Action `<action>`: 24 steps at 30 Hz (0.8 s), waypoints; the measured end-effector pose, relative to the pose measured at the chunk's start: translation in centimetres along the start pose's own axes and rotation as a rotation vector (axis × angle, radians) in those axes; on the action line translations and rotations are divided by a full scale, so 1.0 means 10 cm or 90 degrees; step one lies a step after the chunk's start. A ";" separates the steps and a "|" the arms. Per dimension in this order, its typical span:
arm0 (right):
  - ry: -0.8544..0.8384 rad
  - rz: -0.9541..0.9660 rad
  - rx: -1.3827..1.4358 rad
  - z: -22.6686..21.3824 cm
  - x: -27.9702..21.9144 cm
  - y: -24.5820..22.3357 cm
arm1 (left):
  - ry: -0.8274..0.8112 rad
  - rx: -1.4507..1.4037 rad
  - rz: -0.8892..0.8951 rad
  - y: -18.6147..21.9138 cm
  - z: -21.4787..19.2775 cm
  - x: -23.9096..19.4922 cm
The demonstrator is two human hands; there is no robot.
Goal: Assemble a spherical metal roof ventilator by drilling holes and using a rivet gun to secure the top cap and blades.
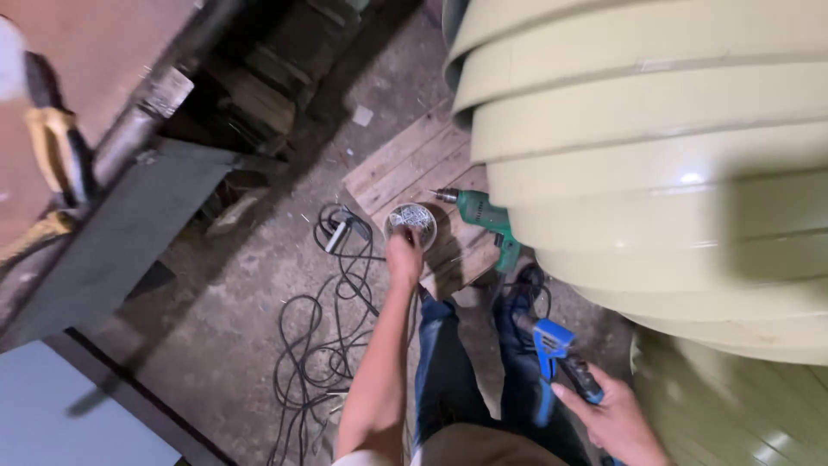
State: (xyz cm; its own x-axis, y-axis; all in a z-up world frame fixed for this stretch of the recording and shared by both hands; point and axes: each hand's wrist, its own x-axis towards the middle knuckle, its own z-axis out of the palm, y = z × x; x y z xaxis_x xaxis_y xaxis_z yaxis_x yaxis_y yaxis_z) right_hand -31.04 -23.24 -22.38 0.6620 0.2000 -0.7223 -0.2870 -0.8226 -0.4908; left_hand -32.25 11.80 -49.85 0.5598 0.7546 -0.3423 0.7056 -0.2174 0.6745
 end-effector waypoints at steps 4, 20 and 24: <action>-0.292 -0.026 0.544 -0.30 -0.03 0.28 | -0.037 -0.270 0.091 1.20 -1.27 -0.97; -0.533 -0.313 0.818 -0.49 -0.13 -0.78 | -0.145 -0.371 0.539 3.21 -2.64 -2.41; -0.414 -0.332 0.865 -0.62 -0.27 -0.86 | -0.130 -0.352 0.536 3.21 -2.58 -2.41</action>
State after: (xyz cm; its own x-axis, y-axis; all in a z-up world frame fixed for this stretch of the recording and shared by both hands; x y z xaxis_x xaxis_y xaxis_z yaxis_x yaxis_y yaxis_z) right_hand -26.12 -19.96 -13.17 0.5875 0.7712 -0.2450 -0.7464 0.3995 -0.5322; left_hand -34.27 2.62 -3.09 0.8801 0.3585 0.3112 -0.2196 -0.2738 0.9364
